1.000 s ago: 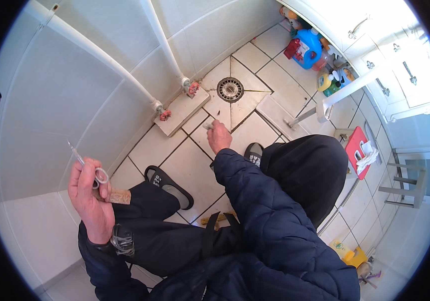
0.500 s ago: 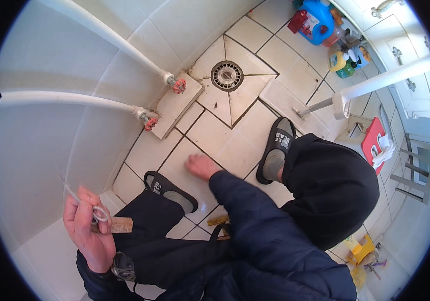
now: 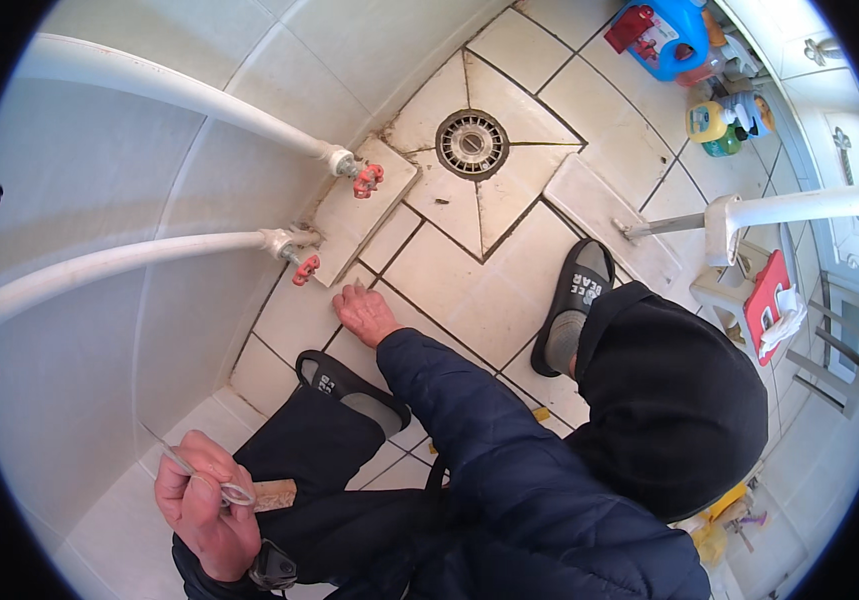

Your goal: The person sits on the floor and uses a small tool to scrape or clean the area around two white pipes and their red valves. They repeatedly scrape the pipe joints and surrounding tiles, then wipe the area with a cloth.

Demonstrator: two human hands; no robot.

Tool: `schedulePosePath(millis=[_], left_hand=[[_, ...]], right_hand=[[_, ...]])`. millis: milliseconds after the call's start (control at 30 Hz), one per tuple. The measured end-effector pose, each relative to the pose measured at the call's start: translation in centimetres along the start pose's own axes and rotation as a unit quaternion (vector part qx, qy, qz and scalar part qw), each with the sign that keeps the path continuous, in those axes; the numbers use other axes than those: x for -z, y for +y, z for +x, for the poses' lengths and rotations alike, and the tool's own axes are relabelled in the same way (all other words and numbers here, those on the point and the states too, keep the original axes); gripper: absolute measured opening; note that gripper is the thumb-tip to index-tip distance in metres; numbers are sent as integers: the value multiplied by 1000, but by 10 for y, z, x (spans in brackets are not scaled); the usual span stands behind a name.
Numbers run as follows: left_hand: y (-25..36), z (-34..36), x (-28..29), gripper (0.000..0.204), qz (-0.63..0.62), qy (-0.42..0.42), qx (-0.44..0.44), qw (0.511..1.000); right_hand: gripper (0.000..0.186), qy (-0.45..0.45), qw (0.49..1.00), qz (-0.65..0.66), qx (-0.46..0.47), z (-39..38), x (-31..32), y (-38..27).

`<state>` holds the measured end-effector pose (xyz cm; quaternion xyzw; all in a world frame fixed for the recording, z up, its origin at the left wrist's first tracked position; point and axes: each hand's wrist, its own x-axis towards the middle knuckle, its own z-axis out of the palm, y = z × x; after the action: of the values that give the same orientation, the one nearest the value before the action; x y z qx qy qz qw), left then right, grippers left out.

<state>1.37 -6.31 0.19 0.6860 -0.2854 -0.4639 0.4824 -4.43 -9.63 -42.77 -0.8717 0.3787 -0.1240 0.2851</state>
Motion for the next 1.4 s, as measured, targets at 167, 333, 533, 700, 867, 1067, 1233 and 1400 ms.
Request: schedulePosePath(millis=[167,333,533,700,867,1067,1233,1400], left_hand=[[-4,5,10,21,0,7,16,1000],[-2,13,15,18,-13,-5,18,1000],[-3,23,14,10,-2,12,44,999],[-4,23,13,10,-7,24,53,998],[-5,25,10,10,-3,0,47,999],[-6,23,7,11,0,28,65,997],[-6,19,9,11,-24,33,64,997],[-11,24,16,11,-32,61,88,994]], right_hand=[[10,52,991,-38,-121,29,46,78],[9,193,930,25,-312,45,100,113],[7,52,994,7,-96,24,49,56],[18,191,939,-17,-285,46,98,143],[20,220,931,112,-267,61,99,97],[10,46,984,-7,-174,82,91,93],[10,243,938,8,-247,71,139,140],[8,96,964,-15,-249,77,140,121]])
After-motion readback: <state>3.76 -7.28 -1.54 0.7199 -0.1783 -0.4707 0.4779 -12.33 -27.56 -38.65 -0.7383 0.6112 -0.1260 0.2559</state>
